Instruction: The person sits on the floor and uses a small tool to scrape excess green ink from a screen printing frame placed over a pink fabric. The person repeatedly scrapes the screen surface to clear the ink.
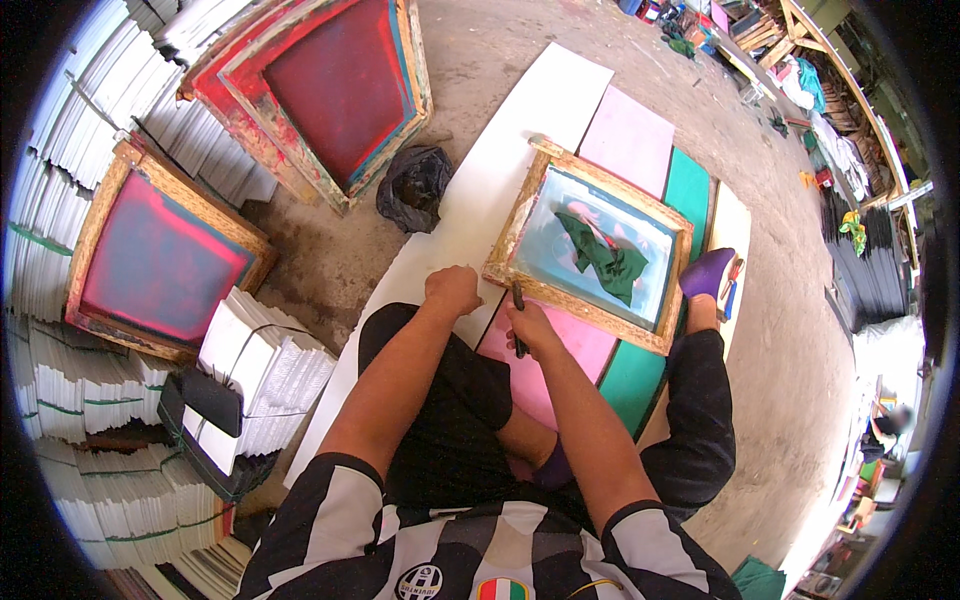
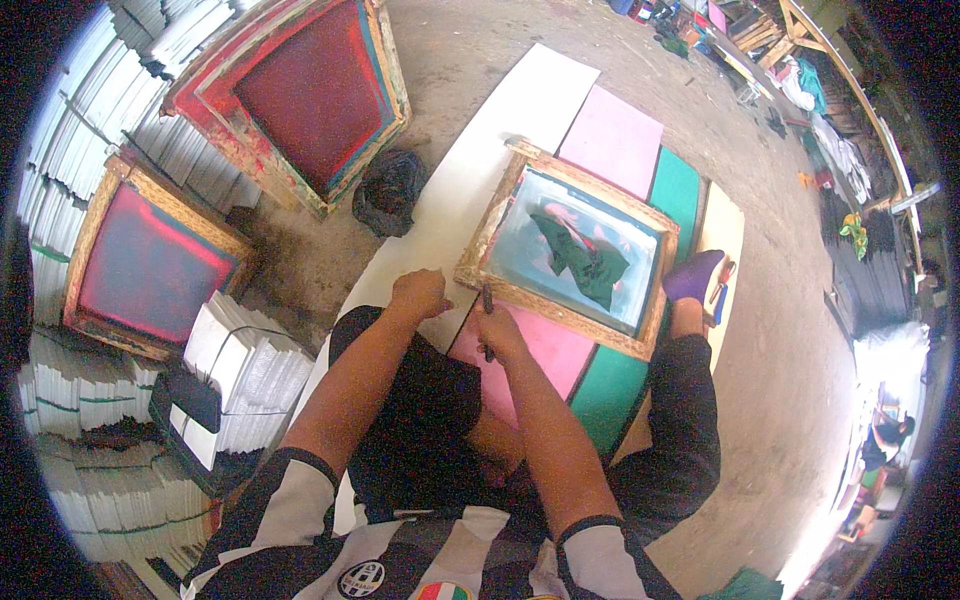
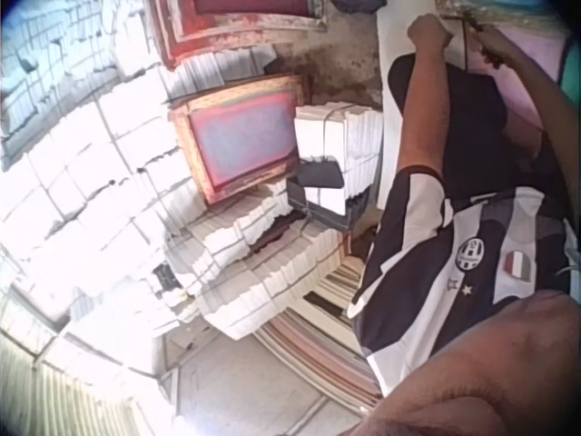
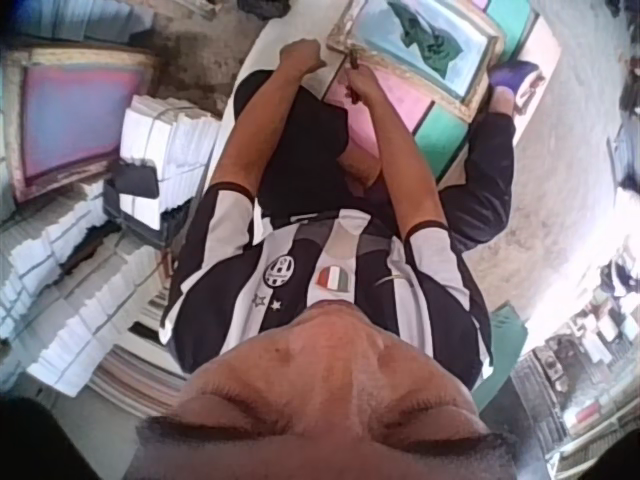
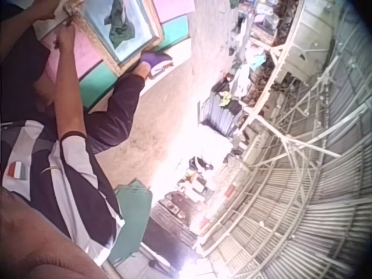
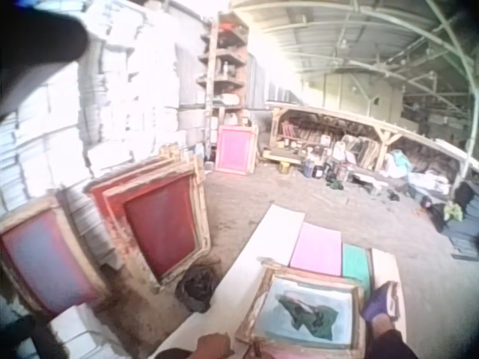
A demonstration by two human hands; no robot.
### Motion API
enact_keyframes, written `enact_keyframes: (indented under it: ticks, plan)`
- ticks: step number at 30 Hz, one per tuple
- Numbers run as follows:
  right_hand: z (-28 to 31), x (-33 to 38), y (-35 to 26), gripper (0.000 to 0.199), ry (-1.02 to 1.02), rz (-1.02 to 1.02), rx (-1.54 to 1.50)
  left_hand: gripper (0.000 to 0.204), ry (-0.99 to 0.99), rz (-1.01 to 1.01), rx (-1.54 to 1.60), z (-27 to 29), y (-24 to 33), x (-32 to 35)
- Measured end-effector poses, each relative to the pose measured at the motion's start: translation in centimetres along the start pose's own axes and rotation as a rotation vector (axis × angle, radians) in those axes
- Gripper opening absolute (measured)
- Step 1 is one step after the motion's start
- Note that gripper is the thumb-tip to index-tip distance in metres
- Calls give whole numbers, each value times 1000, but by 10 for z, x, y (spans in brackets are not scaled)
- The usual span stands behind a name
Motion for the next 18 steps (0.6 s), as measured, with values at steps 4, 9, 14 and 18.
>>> enact_keyframes:
  ticks: [4,9,14,18]
  plan:
    - [-3,-1,-3,46,116,-3,246,40,15,-3,12,2,2,0]
    - [0,-17,15,27,305,126,425,40,40,-12,43,4,6,1]
    - [-5,-11,15,21,257,210,200,36,-15,-16,105,0,2,-6]
    - [-7,-19,34,17,-4,108,-344,31,19,-117,191,-2,8,-10]
Point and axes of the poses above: each hand's wrist, its own x-axis away from the middle knuckle, its own z-axis out of the back of the hand, y = z × x, the point moved 4 cm from there along -x, towards the middle knuckle
